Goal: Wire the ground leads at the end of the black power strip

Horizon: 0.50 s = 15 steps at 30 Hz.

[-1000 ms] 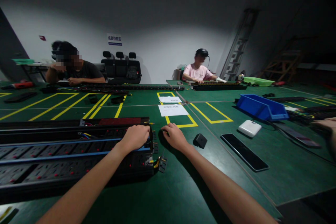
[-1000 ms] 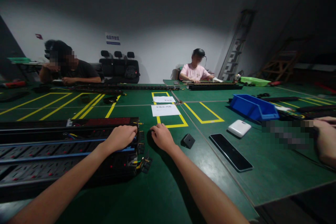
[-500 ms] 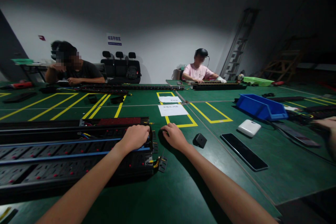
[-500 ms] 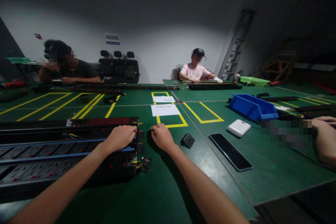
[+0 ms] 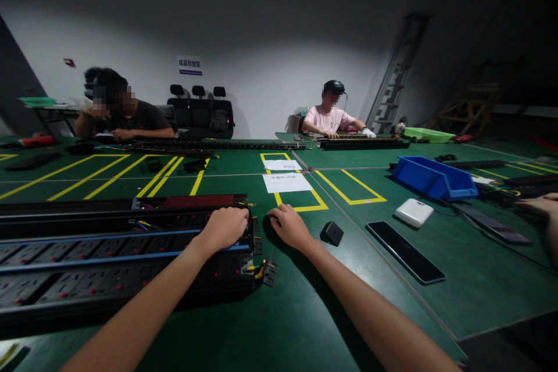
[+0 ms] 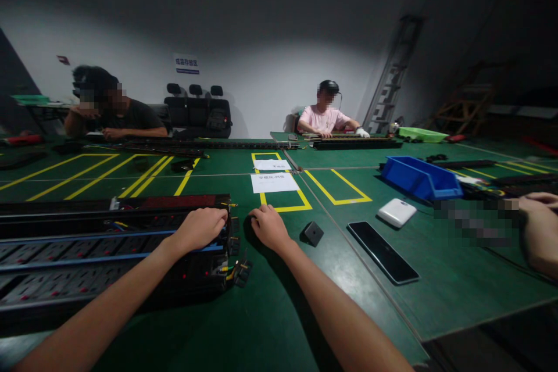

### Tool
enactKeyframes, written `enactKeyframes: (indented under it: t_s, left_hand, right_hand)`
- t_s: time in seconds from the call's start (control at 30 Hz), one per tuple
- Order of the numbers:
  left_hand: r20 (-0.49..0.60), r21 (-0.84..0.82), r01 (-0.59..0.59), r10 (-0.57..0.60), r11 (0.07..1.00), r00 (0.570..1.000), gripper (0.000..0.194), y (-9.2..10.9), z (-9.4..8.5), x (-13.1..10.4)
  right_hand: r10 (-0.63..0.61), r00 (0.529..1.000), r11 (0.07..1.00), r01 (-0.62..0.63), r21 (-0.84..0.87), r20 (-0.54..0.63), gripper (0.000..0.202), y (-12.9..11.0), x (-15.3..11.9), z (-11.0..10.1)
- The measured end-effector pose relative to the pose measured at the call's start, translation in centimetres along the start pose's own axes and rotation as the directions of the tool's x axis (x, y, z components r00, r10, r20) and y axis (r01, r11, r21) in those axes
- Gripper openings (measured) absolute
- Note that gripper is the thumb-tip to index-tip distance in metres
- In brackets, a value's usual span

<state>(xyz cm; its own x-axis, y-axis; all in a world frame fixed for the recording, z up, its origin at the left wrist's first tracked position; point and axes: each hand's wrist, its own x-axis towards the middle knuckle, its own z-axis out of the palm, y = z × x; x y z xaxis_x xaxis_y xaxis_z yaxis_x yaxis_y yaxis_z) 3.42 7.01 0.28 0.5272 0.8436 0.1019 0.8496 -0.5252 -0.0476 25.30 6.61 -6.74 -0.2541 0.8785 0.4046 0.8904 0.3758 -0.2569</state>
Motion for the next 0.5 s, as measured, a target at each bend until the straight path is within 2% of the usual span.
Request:
enactKeyframes:
  t_s: [0.5]
  left_hand:
    - [-0.001, 0.003, 0.001, -0.001, 1.0, 1.0, 0.033, -0.06, 0.0, -0.02]
  right_hand:
    - [-0.003, 1.0, 1.0, 0.003, -0.003, 0.004, 0.021, 0.0, -0.03, -0.06]
